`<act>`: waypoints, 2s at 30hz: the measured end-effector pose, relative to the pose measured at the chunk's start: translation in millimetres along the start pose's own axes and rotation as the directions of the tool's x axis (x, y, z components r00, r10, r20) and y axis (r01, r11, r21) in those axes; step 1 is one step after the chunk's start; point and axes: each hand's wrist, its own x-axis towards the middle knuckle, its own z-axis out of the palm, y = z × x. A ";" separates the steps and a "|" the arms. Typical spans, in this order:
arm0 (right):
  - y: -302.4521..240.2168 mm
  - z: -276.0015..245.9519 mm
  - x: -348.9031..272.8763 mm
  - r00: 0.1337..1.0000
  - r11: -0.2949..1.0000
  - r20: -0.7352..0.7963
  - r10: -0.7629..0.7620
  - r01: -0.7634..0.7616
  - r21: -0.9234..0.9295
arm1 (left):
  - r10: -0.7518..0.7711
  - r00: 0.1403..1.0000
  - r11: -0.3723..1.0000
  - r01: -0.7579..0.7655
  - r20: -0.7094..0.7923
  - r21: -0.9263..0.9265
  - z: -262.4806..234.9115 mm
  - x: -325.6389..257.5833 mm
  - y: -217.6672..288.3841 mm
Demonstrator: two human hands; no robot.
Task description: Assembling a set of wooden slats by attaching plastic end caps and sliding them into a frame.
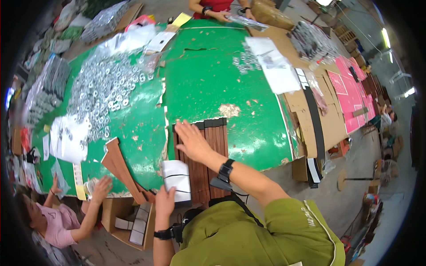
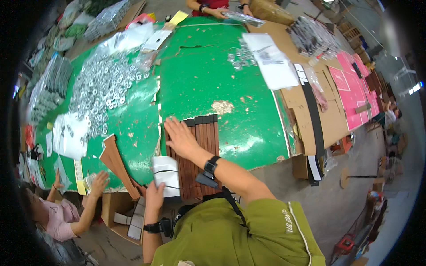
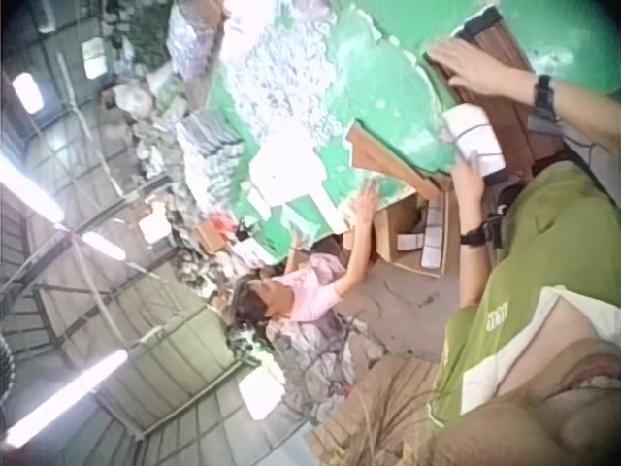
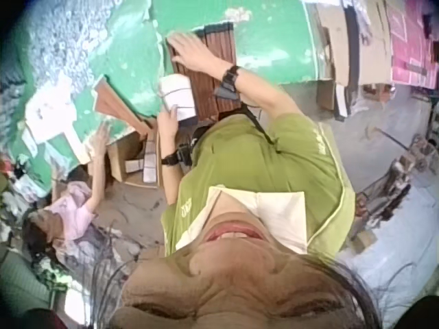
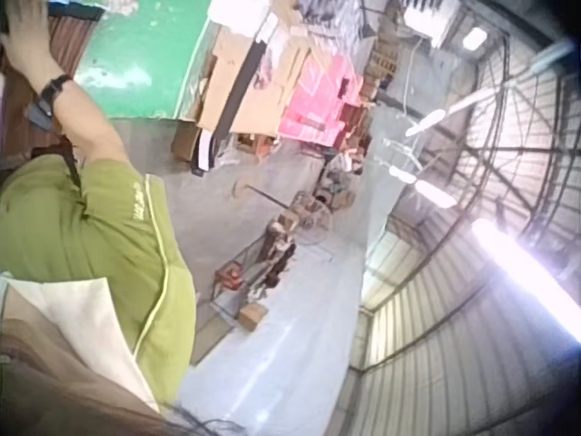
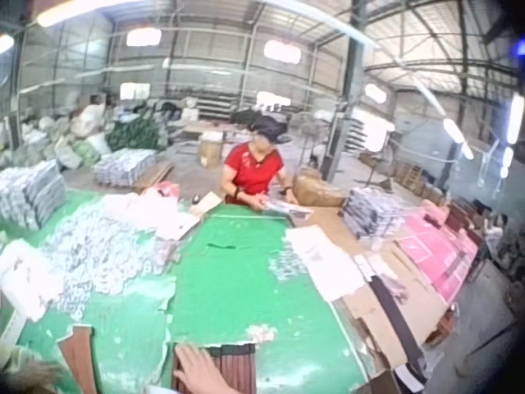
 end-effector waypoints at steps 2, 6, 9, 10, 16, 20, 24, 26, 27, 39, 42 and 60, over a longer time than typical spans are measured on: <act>-3.0 -6.5 -33.6 0.976 0.956 0.209 -0.063 -0.001 0.293 | -0.103 0.991 0.915 0.058 -0.091 -0.400 -19.7 -7.8 -2.1; -91.1 -44.4 -95.6 0.587 0.516 0.753 -0.298 -0.565 0.644 | -0.385 0.921 0.276 0.058 -0.055 -0.960 -76.1 -22.6 -11.0; -125.4 -21.4 -137.6 0.681 0.371 0.559 -0.473 -0.421 0.828 | 0.077 0.993 0.114 0.076 0.085 -0.991 -123.6 -40.5 61.4; -132.1 -26.0 -140.5 0.729 0.239 0.472 -0.495 -0.409 0.881 | 0.141 0.984 0.080 0.095 0.105 -0.992 -128.0 -40.1 55.0; -107.5 -85.2 -130.7 0.946 0.323 0.313 -0.080 -0.273 0.906 | -0.009 0.999 -0.196 -0.039 -0.038 -0.980 -145.1 -43.7 19.4; -41.1 -143.4 -106.1 0.979 0.150 0.086 0.186 -0.115 0.982 | -0.107 0.988 0.228 -0.088 -0.115 -0.970 -75.9 -49.8 -28.7; 43.1 -230.2 -105.9 0.868 0.098 0.146 0.475 -0.216 0.971 | -0.356 0.926 0.794 0.229 -0.126 -0.563 28.2 -53.6 -128.3; 107.3 -257.6 -125.2 0.798 0.055 0.108 0.592 -0.174 0.983 | -0.518 0.853 0.636 0.336 -0.062 -0.695 68.6 -55.9 -94.3; 133.9 -269.9 -134.2 0.762 0.058 0.094 0.641 -0.170 0.984 | -0.597 0.802 0.527 0.401 0.009 -0.750 78.0 -57.1 -76.8; 359.9 -134.8 -156.4 0.569 0.616 -0.253 0.783 -0.649 0.447 | -0.583 0.810 0.497 0.290 -0.067 -0.818 131.7 -17.0 -31.1; 355.6 -128.3 -162.7 0.669 0.776 -0.465 0.580 -0.627 0.066 | -0.485 0.743 0.779 0.126 -0.462 -0.614 153.1 -20.4 -45.9; 88.9 -41.9 -197.7 0.751 0.835 0.656 0.074 -0.407 0.371 | -0.771 0.386 0.568 0.057 -0.507 -0.821 203.6 -21.3 39.6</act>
